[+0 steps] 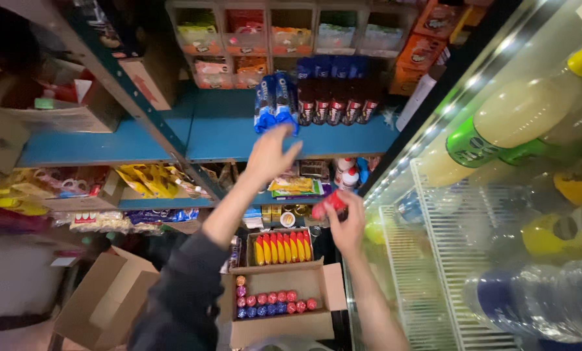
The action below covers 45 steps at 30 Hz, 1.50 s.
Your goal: The person picks up several cylindrical snack containers and cans from store shelves and places them into a cardboard box. They arrange the items into organized rows within the box, handling blue, red, orange, and brown packages.
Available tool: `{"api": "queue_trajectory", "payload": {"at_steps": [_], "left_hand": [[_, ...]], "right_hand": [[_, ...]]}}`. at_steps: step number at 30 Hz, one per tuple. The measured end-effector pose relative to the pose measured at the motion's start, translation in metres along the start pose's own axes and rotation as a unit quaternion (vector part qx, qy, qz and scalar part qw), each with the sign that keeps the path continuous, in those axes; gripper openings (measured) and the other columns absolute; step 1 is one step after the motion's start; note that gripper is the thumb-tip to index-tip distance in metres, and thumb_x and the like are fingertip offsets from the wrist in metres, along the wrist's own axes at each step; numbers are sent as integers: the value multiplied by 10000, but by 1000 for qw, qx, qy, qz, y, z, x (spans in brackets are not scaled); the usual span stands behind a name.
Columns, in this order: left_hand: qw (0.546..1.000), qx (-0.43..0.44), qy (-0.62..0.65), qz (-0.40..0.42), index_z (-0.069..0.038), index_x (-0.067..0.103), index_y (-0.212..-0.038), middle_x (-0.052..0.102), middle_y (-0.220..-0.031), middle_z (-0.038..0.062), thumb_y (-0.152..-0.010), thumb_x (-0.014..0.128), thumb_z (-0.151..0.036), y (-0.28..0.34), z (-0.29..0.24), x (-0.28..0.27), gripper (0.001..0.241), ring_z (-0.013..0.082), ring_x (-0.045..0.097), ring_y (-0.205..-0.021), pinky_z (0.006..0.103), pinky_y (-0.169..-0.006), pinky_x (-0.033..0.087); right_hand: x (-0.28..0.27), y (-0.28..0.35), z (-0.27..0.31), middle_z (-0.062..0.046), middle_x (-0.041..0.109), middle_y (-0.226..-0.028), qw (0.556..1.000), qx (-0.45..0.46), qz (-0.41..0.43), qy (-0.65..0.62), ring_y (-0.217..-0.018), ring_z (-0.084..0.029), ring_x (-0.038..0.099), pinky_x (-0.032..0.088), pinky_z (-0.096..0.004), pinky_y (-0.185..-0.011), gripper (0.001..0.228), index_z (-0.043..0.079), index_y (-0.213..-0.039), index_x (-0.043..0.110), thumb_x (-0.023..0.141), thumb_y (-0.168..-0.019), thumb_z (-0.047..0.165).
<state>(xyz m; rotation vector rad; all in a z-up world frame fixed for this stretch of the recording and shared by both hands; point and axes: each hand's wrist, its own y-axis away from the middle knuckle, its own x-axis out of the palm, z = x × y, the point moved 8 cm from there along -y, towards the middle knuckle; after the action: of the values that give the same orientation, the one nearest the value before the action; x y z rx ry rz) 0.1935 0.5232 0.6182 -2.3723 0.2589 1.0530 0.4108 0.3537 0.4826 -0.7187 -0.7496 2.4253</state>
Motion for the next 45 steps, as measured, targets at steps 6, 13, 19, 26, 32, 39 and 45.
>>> {"api": "queue_trajectory", "payload": {"at_steps": [6, 13, 19, 26, 32, 39, 45], "left_hand": [[979, 49, -157, -122, -163, 757, -1255, 759, -1087, 87, -981, 827, -379, -132, 47, 58, 355, 341, 767, -1093, 482, -951, 617], [964, 13, -250, -90, -143, 783, -1256, 702, -1227, 181, -965, 803, -475, -155, 61, 101, 443, 443, 678, -1132, 628, -831, 589], [943, 35, -308, -117, -130, 688, -1384, 661, -1357, 169, -941, 819, -428, -150, 89, 127, 549, 411, 653, -1165, 593, -928, 541], [976, 54, -156, -144, -58, 586, -1342, 703, -1116, 228, -888, 920, -237, -126, 58, 95, 591, 463, 645, -996, 561, -849, 504], [984, 71, 7, -165, -33, 477, -1503, 666, -1325, 248, -986, 924, -217, -78, 16, 35, 707, 454, 615, -1212, 493, -1053, 494], [954, 98, 196, -207, -240, 346, -1635, 598, -1493, 86, -1177, 932, -247, 52, -14, -20, 744, 260, 688, -1385, 327, -860, 824], [930, -19, 328, -164, -41, 498, -1460, 756, -1302, 224, -829, 1111, -134, 199, 44, 35, 884, 416, 789, -1191, 489, -1062, 620]], "right_hand": [[-44, 71, -3, -170, 736, -1352, 997, 48, 56, 11, -1260, -440, 733, 565, -553, -1066, 438, 81, -1339, 774, 892, -978, 299], [-107, 99, 23, -132, 736, -1318, 991, 112, 73, 16, -1253, -266, 720, 551, -372, -1110, 362, 53, -1285, 759, 825, -1003, 271], [-119, 134, -1, -105, 746, -1338, 985, 158, 60, 12, -1259, -248, 728, 569, -369, -1096, 372, 79, -1289, 753, 844, -983, 271], [-121, 145, 3, -124, 748, -1273, 992, 114, 51, 15, -1207, -272, 722, 567, -383, -1073, 315, 64, -1256, 752, 830, -994, 221], [-110, 161, -11, -122, 775, -1290, 986, 141, 74, 47, -1223, -287, 726, 535, -400, -1121, 371, 72, -1285, 762, 863, -975, 251], [-81, 199, -52, -126, 740, -1179, 961, 199, 155, 116, -1095, -302, 682, 511, -428, -1032, 519, 70, -1401, 742, 847, -1005, 389], [-47, 294, -135, -145, 750, -1169, 906, 221, 221, 284, -1084, -404, 767, 616, -497, -944, 597, 95, -1395, 790, 951, -925, 426]]}}
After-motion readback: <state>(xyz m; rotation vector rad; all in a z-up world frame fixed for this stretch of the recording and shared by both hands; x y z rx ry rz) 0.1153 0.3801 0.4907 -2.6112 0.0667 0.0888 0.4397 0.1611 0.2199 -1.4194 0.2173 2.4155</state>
